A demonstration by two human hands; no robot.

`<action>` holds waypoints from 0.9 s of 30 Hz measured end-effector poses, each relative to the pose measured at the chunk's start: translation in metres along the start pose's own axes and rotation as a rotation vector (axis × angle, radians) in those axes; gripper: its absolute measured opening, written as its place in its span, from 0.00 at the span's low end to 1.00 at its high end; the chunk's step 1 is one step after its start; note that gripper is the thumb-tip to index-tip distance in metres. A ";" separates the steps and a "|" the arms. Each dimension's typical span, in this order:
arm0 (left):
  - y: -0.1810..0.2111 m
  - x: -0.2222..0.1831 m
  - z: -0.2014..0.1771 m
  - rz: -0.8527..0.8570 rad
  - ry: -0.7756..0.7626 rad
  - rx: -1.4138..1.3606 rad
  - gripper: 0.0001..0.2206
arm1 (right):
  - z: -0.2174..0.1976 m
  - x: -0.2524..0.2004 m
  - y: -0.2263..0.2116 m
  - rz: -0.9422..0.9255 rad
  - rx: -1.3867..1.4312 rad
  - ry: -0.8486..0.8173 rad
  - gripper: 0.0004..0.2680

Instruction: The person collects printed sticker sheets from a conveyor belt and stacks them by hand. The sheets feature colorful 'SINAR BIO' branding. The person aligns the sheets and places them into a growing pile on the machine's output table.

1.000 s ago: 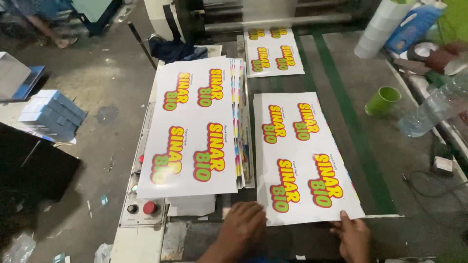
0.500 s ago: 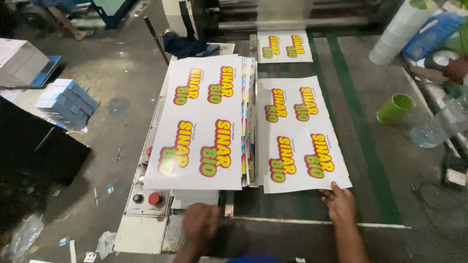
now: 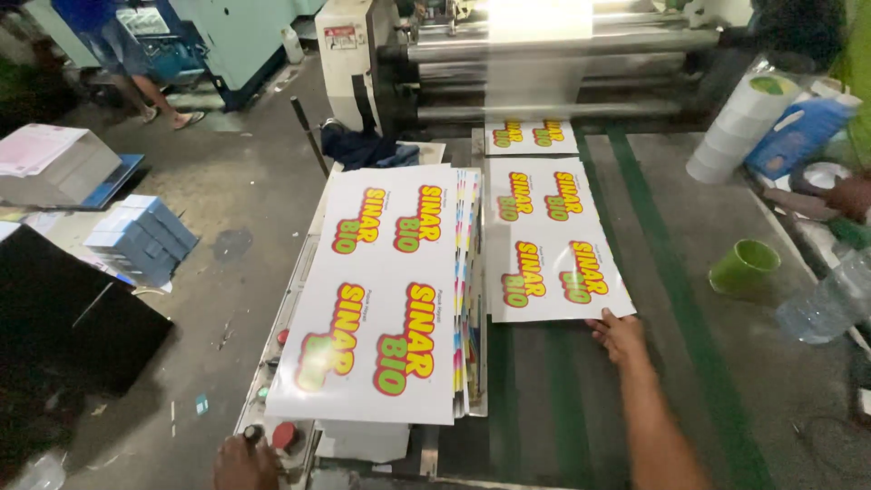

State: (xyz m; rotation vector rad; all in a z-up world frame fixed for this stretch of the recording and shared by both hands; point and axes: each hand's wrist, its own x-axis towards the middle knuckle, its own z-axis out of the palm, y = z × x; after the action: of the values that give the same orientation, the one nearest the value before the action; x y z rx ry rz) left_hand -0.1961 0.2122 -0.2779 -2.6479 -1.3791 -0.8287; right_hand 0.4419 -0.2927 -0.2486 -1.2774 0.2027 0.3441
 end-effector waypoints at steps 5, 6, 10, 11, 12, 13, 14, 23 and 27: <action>-0.010 0.052 0.077 -0.066 0.140 -0.325 0.10 | 0.017 -0.033 -0.005 -0.114 -0.164 0.154 0.09; -0.013 0.055 0.082 -0.065 0.142 -0.327 0.10 | 0.017 -0.032 -0.004 -0.116 -0.163 0.154 0.09; -0.031 0.057 0.095 -0.029 0.110 -0.381 0.11 | 0.011 -0.037 0.004 -0.115 -0.128 0.202 0.09; -0.036 0.059 0.098 -0.020 0.104 -0.395 0.11 | 0.011 -0.039 0.006 -0.116 -0.117 0.212 0.09; -0.038 0.059 0.106 -0.019 0.106 -0.395 0.11 | 0.007 -0.040 0.012 -0.117 -0.116 0.212 0.09; -0.038 0.060 0.115 0.021 0.244 -0.434 0.12 | 0.003 -0.039 0.017 -0.110 -0.102 0.203 0.09; -0.039 0.061 0.125 0.062 0.382 -0.472 0.13 | -0.001 -0.039 0.022 -0.104 -0.089 0.193 0.09; -0.048 0.070 0.130 0.074 0.297 -0.548 0.13 | -0.008 0.019 0.007 -0.116 0.006 0.140 0.09; -0.059 0.074 0.131 0.085 0.242 -0.571 0.13 | -0.050 -0.091 0.024 -0.070 0.067 0.118 0.10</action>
State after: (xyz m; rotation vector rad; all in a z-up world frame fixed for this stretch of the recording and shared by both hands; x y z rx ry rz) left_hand -0.1504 0.3391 -0.3669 -2.8161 -1.0834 -1.6788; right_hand 0.3507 -0.3468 -0.2539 -1.2363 0.2673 0.2007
